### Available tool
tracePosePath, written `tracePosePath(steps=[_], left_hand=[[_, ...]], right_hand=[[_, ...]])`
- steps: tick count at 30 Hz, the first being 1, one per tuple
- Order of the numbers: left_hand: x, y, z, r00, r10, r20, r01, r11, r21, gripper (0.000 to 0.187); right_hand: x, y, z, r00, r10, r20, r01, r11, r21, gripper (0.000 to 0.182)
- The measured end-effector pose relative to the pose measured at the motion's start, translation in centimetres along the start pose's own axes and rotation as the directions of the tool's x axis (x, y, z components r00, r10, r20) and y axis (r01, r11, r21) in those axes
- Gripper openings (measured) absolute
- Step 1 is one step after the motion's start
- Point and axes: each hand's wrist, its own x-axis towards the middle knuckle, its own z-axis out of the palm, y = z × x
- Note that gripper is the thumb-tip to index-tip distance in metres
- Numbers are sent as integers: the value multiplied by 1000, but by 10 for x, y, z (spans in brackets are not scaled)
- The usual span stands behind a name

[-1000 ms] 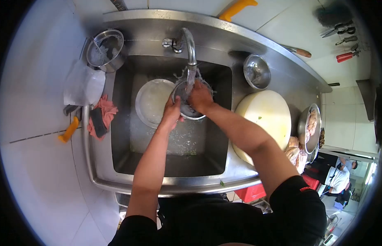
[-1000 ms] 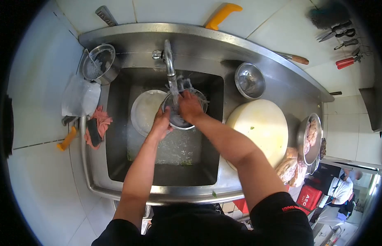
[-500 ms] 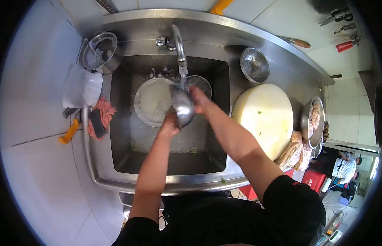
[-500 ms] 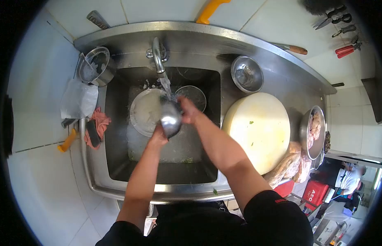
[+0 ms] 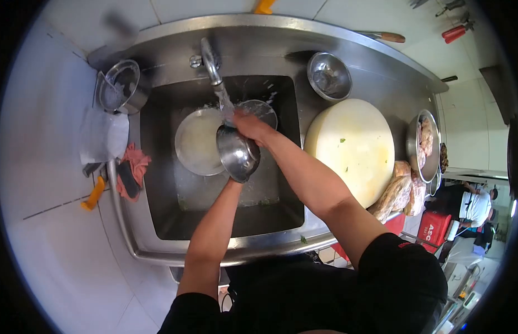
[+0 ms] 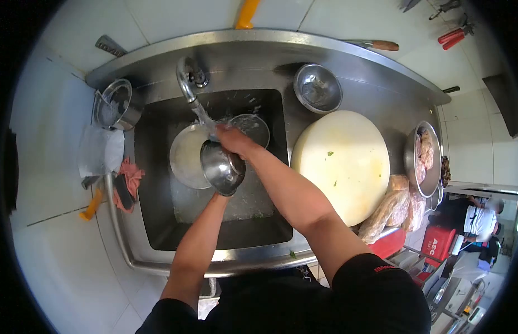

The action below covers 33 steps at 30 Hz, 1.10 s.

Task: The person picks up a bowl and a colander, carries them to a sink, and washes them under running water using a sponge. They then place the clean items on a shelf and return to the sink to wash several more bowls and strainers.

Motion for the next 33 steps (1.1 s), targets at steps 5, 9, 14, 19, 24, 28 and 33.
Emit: tracePosePath(steps=[5, 9, 14, 19, 24, 28, 33], left_hand=[[79, -28, -117, 947, 163, 277, -162, 986, -30, 44], [67, 39, -34, 830, 345, -438, 292, 401, 868, 48], [49, 102, 44, 925, 331, -186, 70, 334, 940, 32], [49, 173, 115, 994, -101, 48, -24, 228, 973, 20], [37, 194, 162, 987, -161, 2, 65, 411, 909, 17], [30, 208, 163, 989, -140, -49, 63, 95, 993, 19], [-13, 196, 245, 840, -99, 534, -455, -664, 593, 18]], right_hand=[[-28, 63, 32, 951, 288, -112, -8, 387, 922, 68], [-70, 43, 77, 891, 220, -397, 214, 568, 795, 85], [-86, 63, 32, 728, 0, -686, 105, 988, 112, 58], [-111, 61, 1, 863, 280, -420, 50, 781, 622, 30], [-104, 78, 2, 912, 398, -104, -167, 589, 791, 38], [-123, 77, 9, 933, 353, -64, -210, 681, 701, 51], [-154, 138, 33, 822, -151, -549, 27, 973, -227, 64]])
